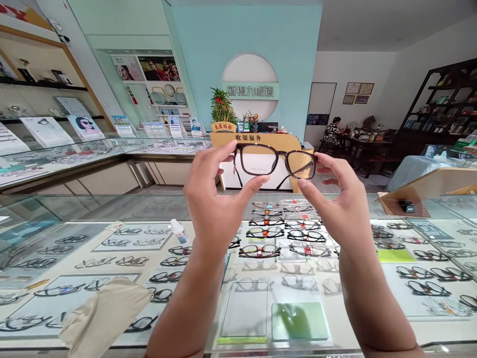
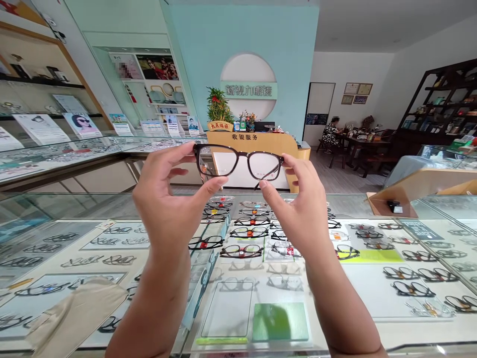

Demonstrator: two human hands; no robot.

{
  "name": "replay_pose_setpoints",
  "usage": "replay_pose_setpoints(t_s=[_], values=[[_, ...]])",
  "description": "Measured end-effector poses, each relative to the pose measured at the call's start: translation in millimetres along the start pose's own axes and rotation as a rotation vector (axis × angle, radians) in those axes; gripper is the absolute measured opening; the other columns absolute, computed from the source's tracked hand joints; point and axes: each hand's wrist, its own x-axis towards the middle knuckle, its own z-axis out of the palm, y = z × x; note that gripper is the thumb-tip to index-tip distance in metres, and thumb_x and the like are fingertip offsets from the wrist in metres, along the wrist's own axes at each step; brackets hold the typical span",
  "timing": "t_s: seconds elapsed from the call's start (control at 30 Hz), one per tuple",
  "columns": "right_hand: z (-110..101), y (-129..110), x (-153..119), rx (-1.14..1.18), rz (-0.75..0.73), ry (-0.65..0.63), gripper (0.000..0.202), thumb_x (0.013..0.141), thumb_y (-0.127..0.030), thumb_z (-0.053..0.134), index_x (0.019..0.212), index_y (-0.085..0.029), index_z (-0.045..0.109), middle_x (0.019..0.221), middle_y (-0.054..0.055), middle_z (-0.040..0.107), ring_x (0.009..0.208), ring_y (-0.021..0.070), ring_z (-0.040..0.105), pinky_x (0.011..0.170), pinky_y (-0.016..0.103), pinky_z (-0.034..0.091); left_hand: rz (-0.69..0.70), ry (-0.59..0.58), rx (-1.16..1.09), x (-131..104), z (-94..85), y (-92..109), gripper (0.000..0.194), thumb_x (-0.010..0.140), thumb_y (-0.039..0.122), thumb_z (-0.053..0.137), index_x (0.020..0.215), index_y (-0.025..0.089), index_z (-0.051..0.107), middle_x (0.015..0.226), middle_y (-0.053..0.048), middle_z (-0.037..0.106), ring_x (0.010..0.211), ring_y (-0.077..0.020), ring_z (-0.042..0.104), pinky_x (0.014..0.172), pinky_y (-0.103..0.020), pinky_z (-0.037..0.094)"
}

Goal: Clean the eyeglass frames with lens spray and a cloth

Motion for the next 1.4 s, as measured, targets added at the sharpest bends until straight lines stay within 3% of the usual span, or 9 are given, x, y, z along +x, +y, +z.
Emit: replay_pose_setpoints(t_s=[0.33, 0.5, 0.7, 0.93, 1.1, 1.4], values=[[-1, -6, -2, 0.022, -0.029, 0.043, 0.048, 0.097, -0.047, 0.079, 0.143, -0.033, 0.069, 0.135, 0.011, 0.072, 0.124, 0.0327, 0.071, 0.1, 0.054, 0.062, -0.093, -0.04, -0.077, 2, 1.3, -10, 0.068, 0.082, 0.065, 0.097, 0.137, 0.031, 0.075, 0.137, -0.01, 0.076, 0.133, -0.0374, 0.071, 0.107, -0.054, 0.063], [1, -13, -2, 0.002, -0.162, 0.198, 0.05, 0.096, -0.044, 0.084, 0.142, -0.031, 0.069, 0.134, 0.014, 0.067, 0.124, 0.0357, 0.068, 0.099, 0.056, 0.064, -0.238, -0.216, -0.287, 7, 3.7, -26, 0.073, 0.081, 0.065, 0.097, 0.14, 0.029, 0.074, 0.136, -0.014, 0.079, 0.129, -0.0353, 0.075, 0.104, -0.05, 0.065], [6, -2, -2, -0.075, -0.375, 0.263, 0.059, 0.098, -0.05, 0.083, 0.152, -0.039, 0.062, 0.135, 0.012, 0.063, 0.127, 0.038, 0.065, 0.098, 0.059, 0.067, -0.29, -0.283, -0.425, 5, 12.3, -33, 0.082, 0.075, 0.062, 0.102, 0.142, 0.029, 0.069, 0.147, -0.015, 0.075, 0.139, -0.0365, 0.072, 0.115, -0.05, 0.061], [9, 1, -1, -0.061, -0.486, 0.283, 0.065, 0.096, -0.037, 0.086, 0.157, -0.033, 0.064, 0.134, 0.014, 0.063, 0.127, 0.0386, 0.063, 0.103, 0.062, 0.064, -0.269, -0.242, -0.492, 3, 20.7, -37, 0.083, 0.073, 0.064, 0.103, 0.139, 0.029, 0.066, 0.142, -0.014, 0.076, 0.138, -0.0378, 0.073, 0.117, -0.052, 0.061], [12, 7, -3, -0.069, -0.438, 0.263, 0.07, 0.096, -0.043, 0.085, 0.161, -0.036, 0.059, 0.142, 0.014, 0.062, 0.134, 0.0406, 0.061, 0.104, 0.063, 0.064, -0.258, -0.199, -0.51, 2, 21.9, -36, 0.086, 0.07, 0.065, 0.105, 0.138, 0.03, 0.065, 0.137, -0.013, 0.078, 0.139, -0.0381, 0.072, 0.117, -0.055, 0.061], [14, 0, -4, -0.029, -0.4, 0.291, 0.064, 0.095, -0.043, 0.084, 0.155, -0.036, 0.063, 0.139, 0.012, 0.063, 0.131, 0.0396, 0.063, 0.1, 0.061, 0.067, -0.169, -0.126, -0.519, -1, 21.7, -36, 0.094, 0.07, 0.069, 0.103, 0.145, 0.032, 0.061, 0.137, -0.012, 0.075, 0.136, -0.0365, 0.073, 0.116, -0.054, 0.06]])
